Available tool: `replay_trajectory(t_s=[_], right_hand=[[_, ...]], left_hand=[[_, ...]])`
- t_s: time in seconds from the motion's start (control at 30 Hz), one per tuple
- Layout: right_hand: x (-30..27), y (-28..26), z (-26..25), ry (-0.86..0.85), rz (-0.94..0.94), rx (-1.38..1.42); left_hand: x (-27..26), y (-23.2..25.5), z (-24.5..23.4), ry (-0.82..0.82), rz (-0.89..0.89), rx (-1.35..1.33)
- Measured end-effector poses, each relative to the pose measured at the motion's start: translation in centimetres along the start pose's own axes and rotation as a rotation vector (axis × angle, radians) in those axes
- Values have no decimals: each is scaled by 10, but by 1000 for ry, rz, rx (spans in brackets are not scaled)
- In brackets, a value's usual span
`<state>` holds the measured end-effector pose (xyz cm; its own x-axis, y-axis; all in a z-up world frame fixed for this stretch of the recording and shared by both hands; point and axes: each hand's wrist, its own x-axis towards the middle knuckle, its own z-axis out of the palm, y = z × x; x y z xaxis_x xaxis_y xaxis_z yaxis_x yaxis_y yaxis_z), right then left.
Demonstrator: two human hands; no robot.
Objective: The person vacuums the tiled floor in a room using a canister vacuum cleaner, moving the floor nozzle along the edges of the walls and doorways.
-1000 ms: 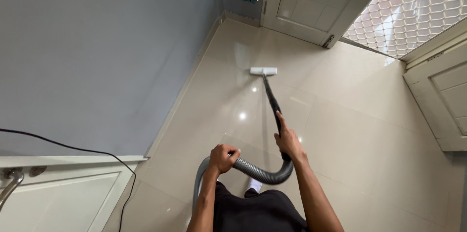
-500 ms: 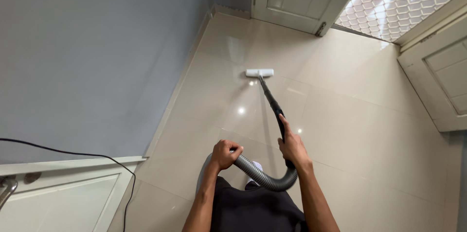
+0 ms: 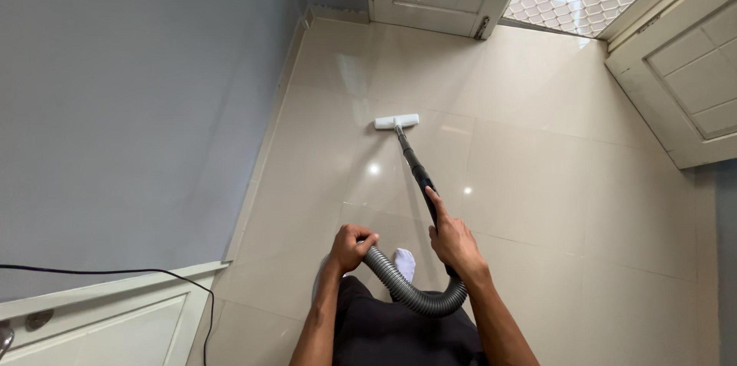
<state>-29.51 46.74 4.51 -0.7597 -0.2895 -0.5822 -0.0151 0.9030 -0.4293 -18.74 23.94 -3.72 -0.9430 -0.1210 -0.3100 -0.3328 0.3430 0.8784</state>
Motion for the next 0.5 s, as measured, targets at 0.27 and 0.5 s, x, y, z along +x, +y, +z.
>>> replay_trajectory(t_s=[0.27,0.5], right_hand=[[36,11,9,75,23,80],[-18,-7,-24,-3,99,8]], left_hand=[[9,1,10,131,161,143],[2,12,-6,0,87,-127]])
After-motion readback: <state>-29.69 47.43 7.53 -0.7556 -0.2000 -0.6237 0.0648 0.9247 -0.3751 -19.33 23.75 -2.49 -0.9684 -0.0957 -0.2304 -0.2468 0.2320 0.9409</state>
